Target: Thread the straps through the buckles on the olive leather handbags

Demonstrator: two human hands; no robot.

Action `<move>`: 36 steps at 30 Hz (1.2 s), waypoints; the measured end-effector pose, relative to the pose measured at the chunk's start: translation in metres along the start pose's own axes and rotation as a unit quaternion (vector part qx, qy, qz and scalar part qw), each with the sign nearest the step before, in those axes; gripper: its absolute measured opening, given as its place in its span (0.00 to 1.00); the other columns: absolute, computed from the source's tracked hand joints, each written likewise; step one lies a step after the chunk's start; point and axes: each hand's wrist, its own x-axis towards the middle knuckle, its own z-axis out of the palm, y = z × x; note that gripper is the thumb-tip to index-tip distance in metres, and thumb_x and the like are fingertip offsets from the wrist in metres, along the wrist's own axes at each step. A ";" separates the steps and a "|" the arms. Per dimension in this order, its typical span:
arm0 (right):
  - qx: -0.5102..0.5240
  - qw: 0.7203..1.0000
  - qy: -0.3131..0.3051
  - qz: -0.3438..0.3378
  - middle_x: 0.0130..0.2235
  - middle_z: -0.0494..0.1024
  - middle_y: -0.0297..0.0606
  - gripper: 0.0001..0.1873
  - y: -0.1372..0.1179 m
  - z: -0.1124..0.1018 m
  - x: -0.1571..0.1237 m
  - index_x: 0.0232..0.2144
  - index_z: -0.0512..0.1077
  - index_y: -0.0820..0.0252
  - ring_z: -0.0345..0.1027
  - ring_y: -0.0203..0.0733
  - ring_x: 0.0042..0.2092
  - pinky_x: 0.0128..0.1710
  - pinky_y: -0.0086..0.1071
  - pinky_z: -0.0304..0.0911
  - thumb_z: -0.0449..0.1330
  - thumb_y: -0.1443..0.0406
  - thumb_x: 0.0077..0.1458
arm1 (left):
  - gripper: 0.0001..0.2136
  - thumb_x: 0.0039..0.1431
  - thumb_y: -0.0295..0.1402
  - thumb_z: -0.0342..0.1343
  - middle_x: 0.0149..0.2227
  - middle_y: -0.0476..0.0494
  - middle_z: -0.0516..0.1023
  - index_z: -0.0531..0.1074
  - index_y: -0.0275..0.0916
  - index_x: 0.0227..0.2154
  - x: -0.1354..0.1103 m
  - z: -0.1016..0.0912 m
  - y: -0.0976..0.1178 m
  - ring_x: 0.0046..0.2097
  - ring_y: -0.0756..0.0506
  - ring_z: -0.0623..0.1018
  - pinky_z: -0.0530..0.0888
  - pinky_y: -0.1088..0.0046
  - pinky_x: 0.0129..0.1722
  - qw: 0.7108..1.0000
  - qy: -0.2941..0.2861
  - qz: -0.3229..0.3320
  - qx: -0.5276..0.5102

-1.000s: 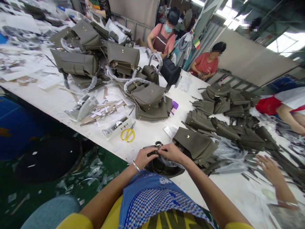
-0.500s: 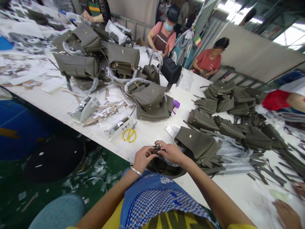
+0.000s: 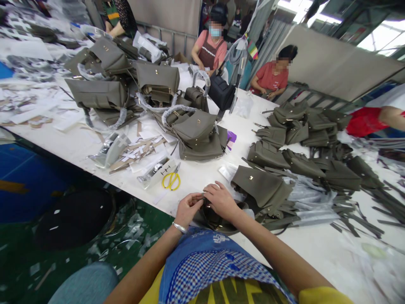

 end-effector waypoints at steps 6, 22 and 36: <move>-0.033 0.997 -0.037 0.052 0.35 0.78 0.40 0.06 0.014 -0.002 -0.007 0.35 0.72 0.59 0.70 0.44 0.40 0.60 0.43 0.45 0.59 0.64 0.53 | 0.18 0.46 0.40 0.63 0.36 0.41 0.80 0.73 0.35 0.39 0.004 -0.062 -0.008 0.38 0.45 0.79 0.75 0.65 0.43 0.988 0.123 0.042 0.084; 0.392 0.918 0.024 0.056 0.38 0.75 0.35 0.40 0.027 -0.057 -0.029 0.62 0.48 0.55 0.68 0.39 0.42 0.50 0.37 0.61 0.61 0.63 0.51 | 0.17 0.59 0.37 0.51 0.54 0.40 0.72 0.68 0.41 0.51 -0.002 -0.061 0.013 0.57 0.41 0.69 0.63 0.58 0.59 0.908 0.099 0.186 0.361; 0.288 0.945 0.032 0.153 0.41 0.77 0.42 0.15 0.032 -0.004 -0.074 0.45 0.71 0.58 0.71 0.46 0.43 0.45 0.37 0.64 0.59 0.63 0.54 | 0.16 0.58 0.42 0.53 0.41 0.44 0.80 0.75 0.38 0.42 0.030 0.001 0.105 0.43 0.45 0.76 0.70 0.71 0.46 0.901 -0.312 0.115 0.280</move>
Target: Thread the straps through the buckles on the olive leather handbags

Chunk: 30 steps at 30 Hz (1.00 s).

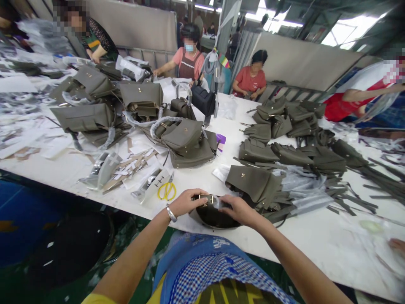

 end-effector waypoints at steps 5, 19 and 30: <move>-0.110 0.991 0.079 -0.020 0.40 0.74 0.40 0.12 -0.010 -0.035 -0.016 0.44 0.71 0.55 0.69 0.42 0.42 0.41 0.32 0.63 0.53 0.64 0.60 | 0.14 0.54 0.42 0.56 0.30 0.46 0.79 0.77 0.35 0.35 0.007 0.004 0.009 0.33 0.48 0.74 0.68 0.75 0.35 0.998 -0.057 -0.038 0.000; -0.140 0.970 0.182 -0.075 0.36 0.78 0.36 0.12 -0.013 -0.024 -0.015 0.40 0.74 0.54 0.70 0.38 0.40 0.58 0.45 0.50 0.51 0.62 0.62 | 0.24 0.51 0.36 0.60 0.36 0.45 0.77 0.65 0.38 0.52 0.010 0.048 0.005 0.29 0.52 0.73 0.70 0.76 0.31 0.996 0.049 -0.031 -0.064; -0.109 0.969 0.207 -0.083 0.36 0.78 0.35 0.11 -0.018 -0.018 -0.017 0.40 0.75 0.53 0.71 0.37 0.39 0.61 0.48 0.45 0.52 0.62 0.62 | 0.10 0.59 0.36 0.53 0.39 0.46 0.81 0.78 0.42 0.38 0.019 0.013 0.020 0.41 0.47 0.78 0.71 0.73 0.43 0.993 -0.019 0.050 0.102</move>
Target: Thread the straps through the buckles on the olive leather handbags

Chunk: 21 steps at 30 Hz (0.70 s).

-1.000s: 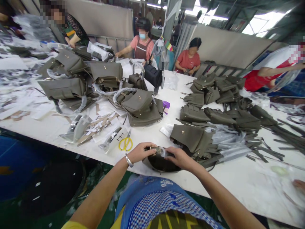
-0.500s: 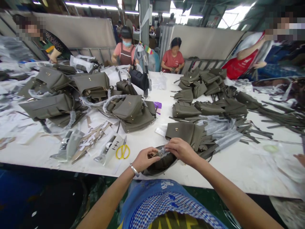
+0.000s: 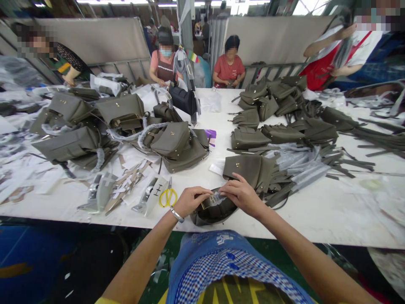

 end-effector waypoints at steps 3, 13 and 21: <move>0.010 1.000 0.002 0.003 0.36 0.79 0.35 0.12 -0.001 0.001 0.000 0.39 0.75 0.53 0.71 0.37 0.39 0.62 0.49 0.45 0.52 0.62 0.62 | 0.09 0.59 0.35 0.53 0.37 0.47 0.81 0.78 0.42 0.36 0.003 -0.009 0.003 0.39 0.48 0.78 0.71 0.74 0.42 0.998 -0.029 0.036 0.029; -0.039 0.993 0.073 0.085 0.59 0.65 0.43 0.32 -0.008 0.010 -0.027 0.60 0.56 0.53 0.57 0.49 0.60 0.63 0.52 0.45 0.59 0.60 0.54 | 0.11 0.64 0.34 0.45 0.40 0.43 0.77 0.73 0.42 0.38 -0.017 -0.008 -0.011 0.43 0.47 0.75 0.71 0.71 0.45 0.981 0.028 0.111 0.157; -0.049 0.979 0.073 0.182 0.49 0.75 0.42 0.27 0.046 0.031 -0.035 0.50 0.68 0.58 0.68 0.45 0.50 0.53 0.41 0.64 0.48 0.76 0.49 | 0.13 0.64 0.30 0.43 0.45 0.41 0.77 0.71 0.43 0.44 -0.054 -0.013 -0.045 0.48 0.46 0.75 0.72 0.70 0.49 0.964 0.055 0.133 0.223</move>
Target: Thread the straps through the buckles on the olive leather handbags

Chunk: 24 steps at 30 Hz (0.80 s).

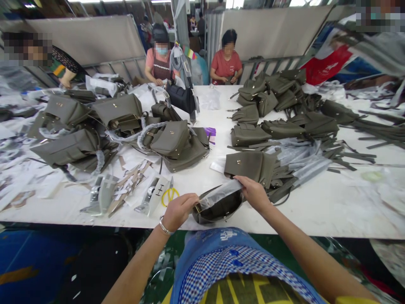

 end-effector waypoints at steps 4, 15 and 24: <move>0.005 0.998 0.039 0.046 0.48 0.75 0.42 0.26 0.016 -0.005 0.012 0.49 0.68 0.60 0.69 0.46 0.49 0.52 0.40 0.65 0.47 0.75 0.48 | 0.12 0.63 0.29 0.43 0.45 0.41 0.77 0.71 0.43 0.43 -0.020 0.006 -0.011 0.48 0.46 0.75 0.72 0.68 0.49 0.998 0.013 -0.058 0.009; -0.035 0.989 -0.053 -0.133 0.59 0.66 0.40 0.36 -0.057 -0.016 0.008 0.59 0.59 0.53 0.54 0.52 0.61 0.63 0.56 0.39 0.55 0.73 0.47 | 0.14 0.62 0.40 0.48 0.43 0.44 0.79 0.75 0.41 0.42 0.000 0.022 0.014 0.47 0.45 0.76 0.71 0.67 0.50 0.953 -0.002 -0.206 -0.221; -0.032 0.957 -0.155 -0.245 0.39 0.78 0.41 0.16 -0.093 0.007 0.006 0.46 0.70 0.59 0.70 0.45 0.43 0.60 0.52 0.49 0.60 0.61 0.55 | 0.11 0.58 0.39 0.53 0.36 0.46 0.79 0.74 0.39 0.37 0.011 0.040 0.023 0.37 0.47 0.76 0.72 0.70 0.40 0.933 0.032 -0.248 -0.258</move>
